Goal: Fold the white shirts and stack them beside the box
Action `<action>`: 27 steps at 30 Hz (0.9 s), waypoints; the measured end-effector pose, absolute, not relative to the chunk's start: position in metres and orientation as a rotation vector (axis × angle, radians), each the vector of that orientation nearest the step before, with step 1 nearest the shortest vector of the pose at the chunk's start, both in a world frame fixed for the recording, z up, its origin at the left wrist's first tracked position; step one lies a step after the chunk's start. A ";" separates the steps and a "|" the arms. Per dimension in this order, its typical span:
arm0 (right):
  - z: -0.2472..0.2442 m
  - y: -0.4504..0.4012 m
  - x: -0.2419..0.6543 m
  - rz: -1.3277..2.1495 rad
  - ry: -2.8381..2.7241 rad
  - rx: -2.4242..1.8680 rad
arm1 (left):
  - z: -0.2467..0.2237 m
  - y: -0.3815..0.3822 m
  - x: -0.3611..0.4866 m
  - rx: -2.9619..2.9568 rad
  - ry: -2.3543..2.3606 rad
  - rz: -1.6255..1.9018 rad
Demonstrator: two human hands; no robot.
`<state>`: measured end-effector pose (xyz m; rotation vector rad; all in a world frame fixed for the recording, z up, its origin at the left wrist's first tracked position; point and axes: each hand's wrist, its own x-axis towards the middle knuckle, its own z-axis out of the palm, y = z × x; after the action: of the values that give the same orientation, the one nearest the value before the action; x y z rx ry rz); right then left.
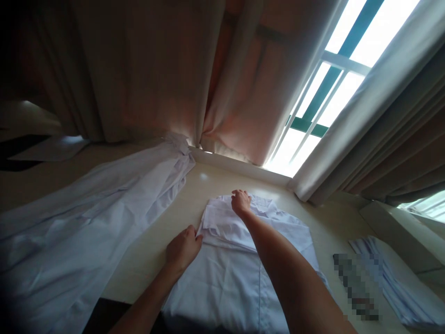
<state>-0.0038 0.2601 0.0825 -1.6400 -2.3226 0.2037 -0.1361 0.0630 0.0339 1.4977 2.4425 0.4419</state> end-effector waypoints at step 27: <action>-0.023 -0.023 0.372 -0.225 -1.653 -1.784 | 0.015 0.019 -0.115 1.595 2.492 0.814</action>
<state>0.3715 -0.0235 -0.0235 -1.7835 -1.6531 -0.2253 -0.1147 0.0190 0.0155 1.5948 2.4921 0.8138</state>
